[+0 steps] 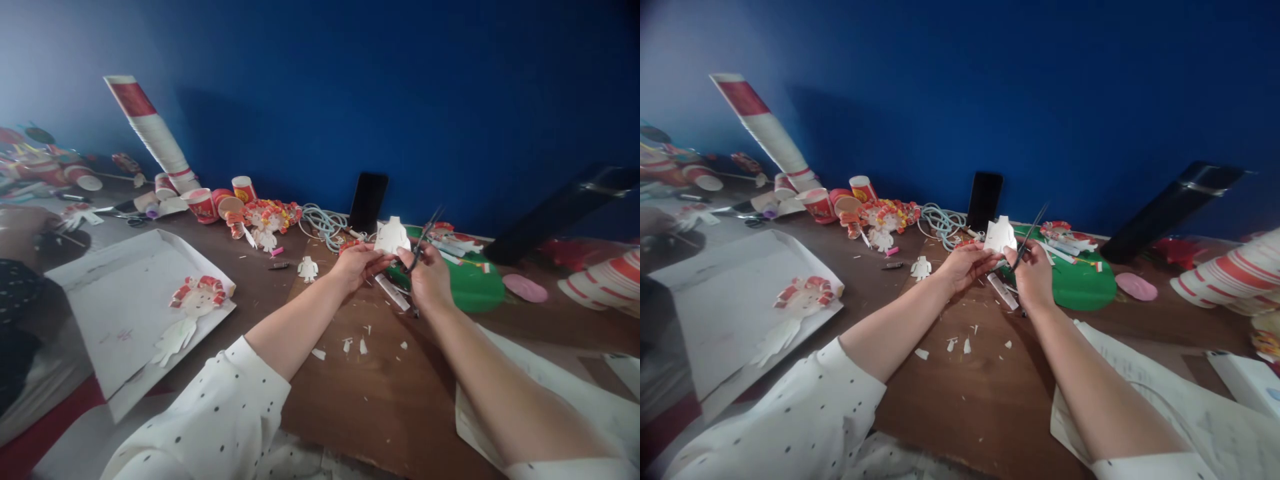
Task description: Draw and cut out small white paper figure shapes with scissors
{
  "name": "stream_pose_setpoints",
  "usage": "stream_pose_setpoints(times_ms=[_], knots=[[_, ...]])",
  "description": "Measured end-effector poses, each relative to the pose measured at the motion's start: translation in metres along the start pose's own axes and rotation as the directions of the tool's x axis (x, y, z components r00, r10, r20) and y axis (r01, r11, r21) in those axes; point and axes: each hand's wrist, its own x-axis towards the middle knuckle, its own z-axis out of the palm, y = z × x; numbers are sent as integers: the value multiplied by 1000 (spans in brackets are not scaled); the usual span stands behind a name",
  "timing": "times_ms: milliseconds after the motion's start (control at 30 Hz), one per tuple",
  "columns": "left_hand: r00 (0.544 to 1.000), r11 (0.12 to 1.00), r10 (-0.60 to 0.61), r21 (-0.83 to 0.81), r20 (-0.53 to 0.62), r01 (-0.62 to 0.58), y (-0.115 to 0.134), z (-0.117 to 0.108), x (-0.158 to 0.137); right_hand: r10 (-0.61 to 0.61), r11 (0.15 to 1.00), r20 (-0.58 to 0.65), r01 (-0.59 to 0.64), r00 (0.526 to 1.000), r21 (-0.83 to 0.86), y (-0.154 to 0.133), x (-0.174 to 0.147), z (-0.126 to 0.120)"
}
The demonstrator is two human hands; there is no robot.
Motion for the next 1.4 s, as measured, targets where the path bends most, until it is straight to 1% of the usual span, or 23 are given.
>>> stream_pose_setpoints(times_ms=[67,200,367,567,700,833,1033,1400], knots=[[1000,1000,-6,2,14,6,1,0,0,-1,1000,-1,1,1000,-11,0,-1,0],[1000,1000,-23,7,-11,23,2,1,0,7,1000,6,-7,1000,-14,0,-1,0],[1000,1000,-12,-4,-15,12,2,1,0,3,999,-10,-4,1000,-46,2,-1,1],[1000,1000,-10,23,-16,10,1,1,0,24,1000,-36,-24,999,10,5,1,2],[999,1000,2,11,-35,-1,2,1,-1,47,997,-64,-43,997,59,2,-1,3],[999,1000,-1,9,-54,1,2,3,-2,55,998,-69,-52,996,48,-1,-3,4],[999,1000,5,10,-47,-4,2,3,-1,36,998,-81,-32,996,50,4,0,4],[999,1000,1,10,-51,0,3,4,-3,47,998,-94,-42,994,53,5,0,4]])
